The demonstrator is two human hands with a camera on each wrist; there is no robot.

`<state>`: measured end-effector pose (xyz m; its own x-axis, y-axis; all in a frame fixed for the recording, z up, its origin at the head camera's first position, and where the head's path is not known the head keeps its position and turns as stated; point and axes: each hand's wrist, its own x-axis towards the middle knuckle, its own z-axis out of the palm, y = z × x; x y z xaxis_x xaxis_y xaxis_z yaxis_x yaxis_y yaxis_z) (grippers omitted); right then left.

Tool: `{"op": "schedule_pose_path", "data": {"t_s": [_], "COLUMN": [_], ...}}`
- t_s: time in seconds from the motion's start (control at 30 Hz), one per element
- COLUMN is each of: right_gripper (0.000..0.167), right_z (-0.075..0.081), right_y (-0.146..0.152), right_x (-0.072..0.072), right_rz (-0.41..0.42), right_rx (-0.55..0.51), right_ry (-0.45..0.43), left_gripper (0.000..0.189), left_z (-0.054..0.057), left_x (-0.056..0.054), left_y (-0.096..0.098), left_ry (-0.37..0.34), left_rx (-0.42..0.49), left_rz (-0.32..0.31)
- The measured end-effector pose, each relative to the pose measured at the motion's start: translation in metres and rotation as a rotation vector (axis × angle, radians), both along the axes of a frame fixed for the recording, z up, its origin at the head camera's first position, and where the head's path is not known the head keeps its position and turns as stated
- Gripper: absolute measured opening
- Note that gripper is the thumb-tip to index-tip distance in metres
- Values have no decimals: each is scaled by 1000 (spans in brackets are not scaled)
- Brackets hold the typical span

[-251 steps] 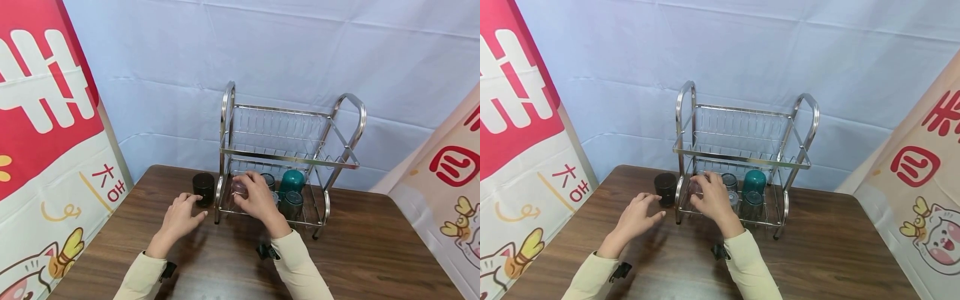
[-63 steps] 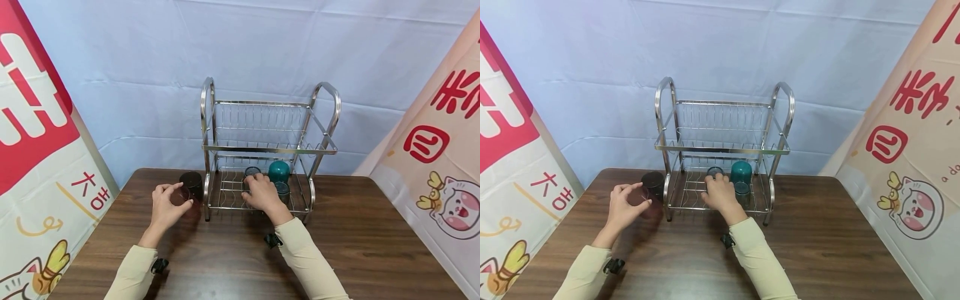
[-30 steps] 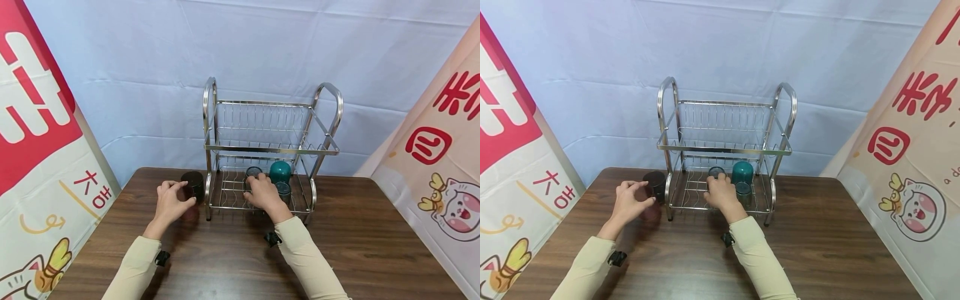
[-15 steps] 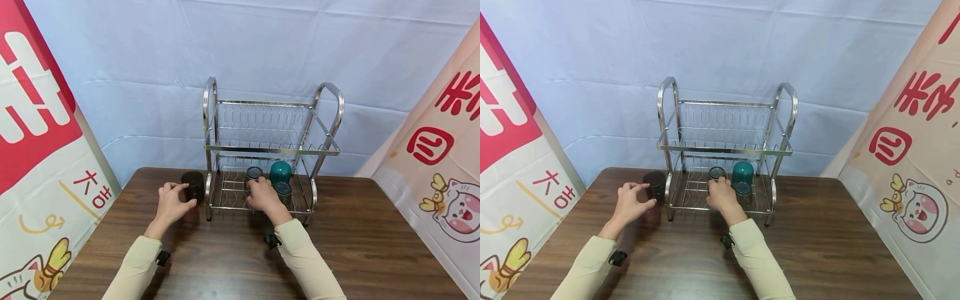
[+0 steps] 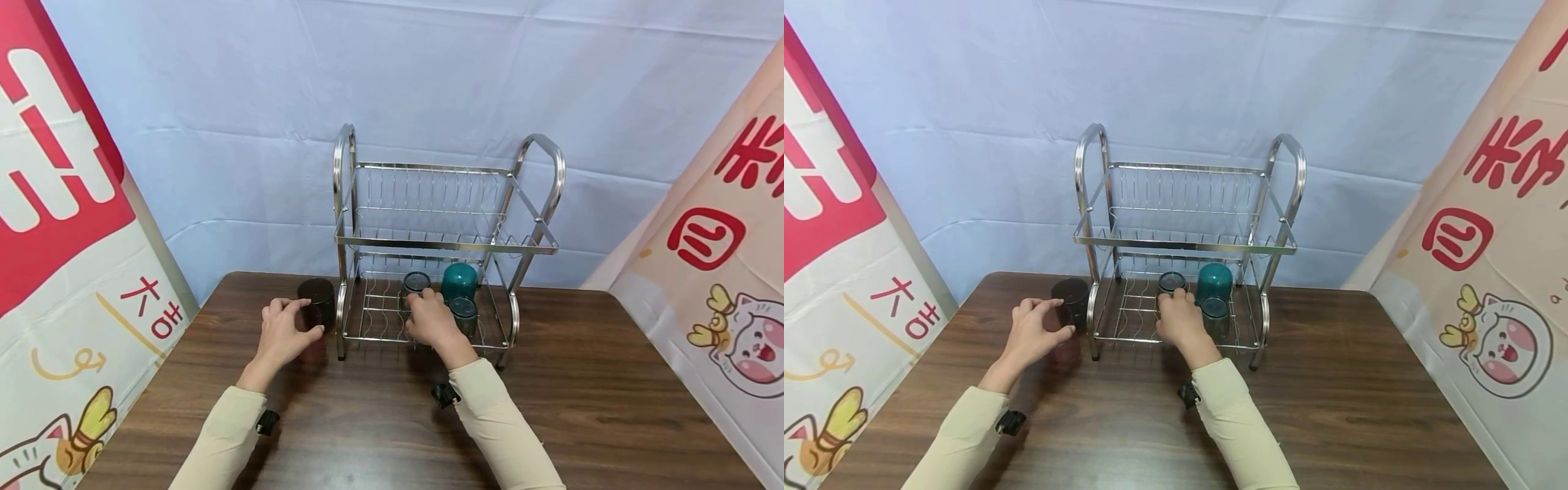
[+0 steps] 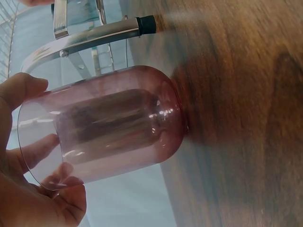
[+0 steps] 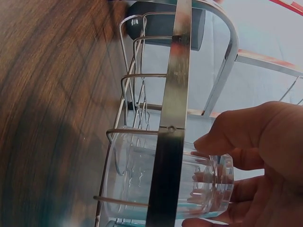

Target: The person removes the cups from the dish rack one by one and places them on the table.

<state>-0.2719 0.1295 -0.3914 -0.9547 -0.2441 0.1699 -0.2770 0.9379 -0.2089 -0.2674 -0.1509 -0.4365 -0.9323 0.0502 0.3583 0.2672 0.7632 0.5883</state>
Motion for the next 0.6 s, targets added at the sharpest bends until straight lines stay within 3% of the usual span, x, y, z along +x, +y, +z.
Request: {"op": "schedule_pose_path", "data": {"t_s": [0.6], "right_gripper": [34], "right_z": [5], "right_y": [2], "right_x": [0], "right_rz": [41], "right_rx": [-30], "right_ry": [-25], "left_gripper": [65], "left_z": [4], "left_x": [4], "left_y": [1], "left_ry": [31], "left_rx": [-67], "left_rz": [21]}}
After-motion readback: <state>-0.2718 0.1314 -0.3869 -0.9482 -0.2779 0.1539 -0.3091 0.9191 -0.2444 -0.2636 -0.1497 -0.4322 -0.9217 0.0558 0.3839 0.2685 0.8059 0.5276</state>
